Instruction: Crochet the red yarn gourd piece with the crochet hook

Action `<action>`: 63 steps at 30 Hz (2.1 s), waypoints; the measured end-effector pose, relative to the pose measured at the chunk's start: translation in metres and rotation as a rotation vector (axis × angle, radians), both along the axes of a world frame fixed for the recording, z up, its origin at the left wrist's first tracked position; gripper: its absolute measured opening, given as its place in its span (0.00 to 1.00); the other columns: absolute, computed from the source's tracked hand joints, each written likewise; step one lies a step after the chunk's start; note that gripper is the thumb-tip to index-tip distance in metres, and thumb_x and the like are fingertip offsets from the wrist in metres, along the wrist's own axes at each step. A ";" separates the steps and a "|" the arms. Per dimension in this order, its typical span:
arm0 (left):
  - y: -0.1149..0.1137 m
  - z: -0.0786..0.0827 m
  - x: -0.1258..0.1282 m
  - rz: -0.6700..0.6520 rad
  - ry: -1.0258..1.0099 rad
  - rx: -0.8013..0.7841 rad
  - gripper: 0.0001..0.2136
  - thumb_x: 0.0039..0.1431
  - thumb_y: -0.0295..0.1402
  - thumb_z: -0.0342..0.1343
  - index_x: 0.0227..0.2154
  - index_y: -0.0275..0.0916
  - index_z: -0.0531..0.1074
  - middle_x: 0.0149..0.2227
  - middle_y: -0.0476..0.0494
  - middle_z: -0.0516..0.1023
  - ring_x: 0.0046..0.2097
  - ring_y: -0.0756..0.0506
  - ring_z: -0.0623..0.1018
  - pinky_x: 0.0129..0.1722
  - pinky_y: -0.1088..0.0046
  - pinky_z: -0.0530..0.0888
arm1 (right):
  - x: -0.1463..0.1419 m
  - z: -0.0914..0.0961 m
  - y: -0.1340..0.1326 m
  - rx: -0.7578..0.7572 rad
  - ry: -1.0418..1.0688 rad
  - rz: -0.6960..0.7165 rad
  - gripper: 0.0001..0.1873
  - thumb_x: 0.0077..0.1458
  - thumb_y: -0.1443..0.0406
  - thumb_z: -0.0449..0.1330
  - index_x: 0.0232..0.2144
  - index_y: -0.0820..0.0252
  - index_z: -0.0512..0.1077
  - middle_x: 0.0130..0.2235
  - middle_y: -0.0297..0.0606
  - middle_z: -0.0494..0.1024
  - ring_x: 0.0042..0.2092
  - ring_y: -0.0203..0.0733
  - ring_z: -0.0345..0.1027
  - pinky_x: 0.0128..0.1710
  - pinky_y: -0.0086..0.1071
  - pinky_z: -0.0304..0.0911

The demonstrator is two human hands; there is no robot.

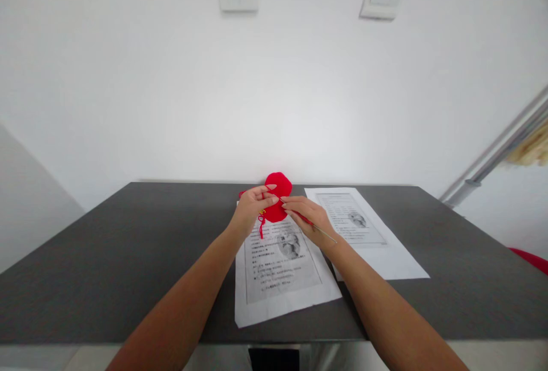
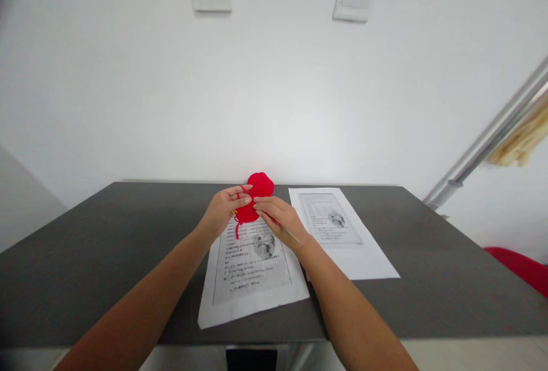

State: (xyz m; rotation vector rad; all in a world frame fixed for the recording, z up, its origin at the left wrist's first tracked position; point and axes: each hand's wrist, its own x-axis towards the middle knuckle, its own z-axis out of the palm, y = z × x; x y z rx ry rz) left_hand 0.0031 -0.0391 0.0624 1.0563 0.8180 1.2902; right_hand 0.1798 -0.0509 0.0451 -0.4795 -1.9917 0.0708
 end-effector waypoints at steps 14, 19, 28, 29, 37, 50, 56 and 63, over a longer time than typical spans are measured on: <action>0.006 -0.009 0.001 0.111 0.218 0.126 0.20 0.40 0.25 0.63 0.41 0.33 0.72 0.24 0.51 0.75 0.29 0.50 0.74 0.36 0.72 0.71 | -0.010 -0.007 0.001 0.022 -0.115 -0.166 0.10 0.60 0.70 0.52 0.43 0.57 0.68 0.44 0.46 0.72 0.48 0.44 0.67 0.47 0.41 0.69; 0.009 -0.009 -0.005 0.208 0.620 0.320 0.20 0.46 0.23 0.57 0.45 0.33 0.72 0.27 0.49 0.76 0.32 0.48 0.75 0.40 0.69 0.71 | -0.012 -0.006 -0.001 -0.040 -0.090 -0.113 0.10 0.60 0.70 0.52 0.42 0.56 0.69 0.43 0.44 0.75 0.48 0.44 0.68 0.48 0.42 0.67; 0.017 -0.019 -0.017 0.252 0.897 0.520 0.17 0.51 0.21 0.53 0.46 0.36 0.71 0.33 0.46 0.78 0.38 0.47 0.76 0.46 0.65 0.71 | -0.011 -0.010 -0.001 -0.253 -0.062 -0.130 0.11 0.60 0.68 0.53 0.42 0.56 0.72 0.41 0.42 0.79 0.43 0.43 0.73 0.44 0.38 0.68; 0.018 -0.020 -0.017 0.245 0.914 0.538 0.17 0.51 0.22 0.53 0.45 0.36 0.71 0.33 0.46 0.78 0.38 0.47 0.76 0.47 0.65 0.71 | -0.011 -0.009 -0.001 -0.260 -0.081 -0.128 0.11 0.60 0.68 0.53 0.42 0.56 0.72 0.41 0.42 0.79 0.43 0.43 0.73 0.44 0.37 0.68; 0.019 -0.024 -0.016 0.215 0.947 0.549 0.15 0.52 0.22 0.53 0.44 0.35 0.71 0.34 0.45 0.77 0.37 0.46 0.77 0.45 0.65 0.73 | -0.008 -0.001 -0.001 -0.483 -0.029 -0.119 0.09 0.58 0.66 0.55 0.38 0.55 0.76 0.39 0.39 0.80 0.40 0.43 0.73 0.43 0.37 0.67; 0.019 -0.017 -0.021 0.209 0.818 0.457 0.10 0.48 0.23 0.56 0.36 0.37 0.73 0.33 0.45 0.78 0.36 0.47 0.76 0.43 0.67 0.72 | -0.010 0.002 0.003 -1.031 0.544 0.131 0.12 0.45 0.58 0.67 0.29 0.60 0.77 0.32 0.39 0.81 0.37 0.43 0.76 0.46 0.42 0.70; 0.021 -0.017 -0.024 -0.057 0.387 0.107 0.15 0.41 0.27 0.63 0.36 0.34 0.75 0.31 0.43 0.80 0.34 0.47 0.78 0.39 0.67 0.72 | -0.008 0.000 0.008 -1.064 0.572 0.227 0.12 0.45 0.57 0.67 0.29 0.60 0.76 0.31 0.39 0.82 0.35 0.44 0.76 0.42 0.42 0.72; 0.015 -0.008 -0.028 -0.337 0.139 -0.120 0.16 0.36 0.29 0.69 0.33 0.32 0.78 0.31 0.40 0.81 0.32 0.48 0.78 0.36 0.72 0.72 | -0.007 0.003 -0.003 -0.612 0.320 0.116 0.07 0.55 0.62 0.61 0.33 0.56 0.77 0.37 0.39 0.81 0.41 0.44 0.75 0.44 0.40 0.69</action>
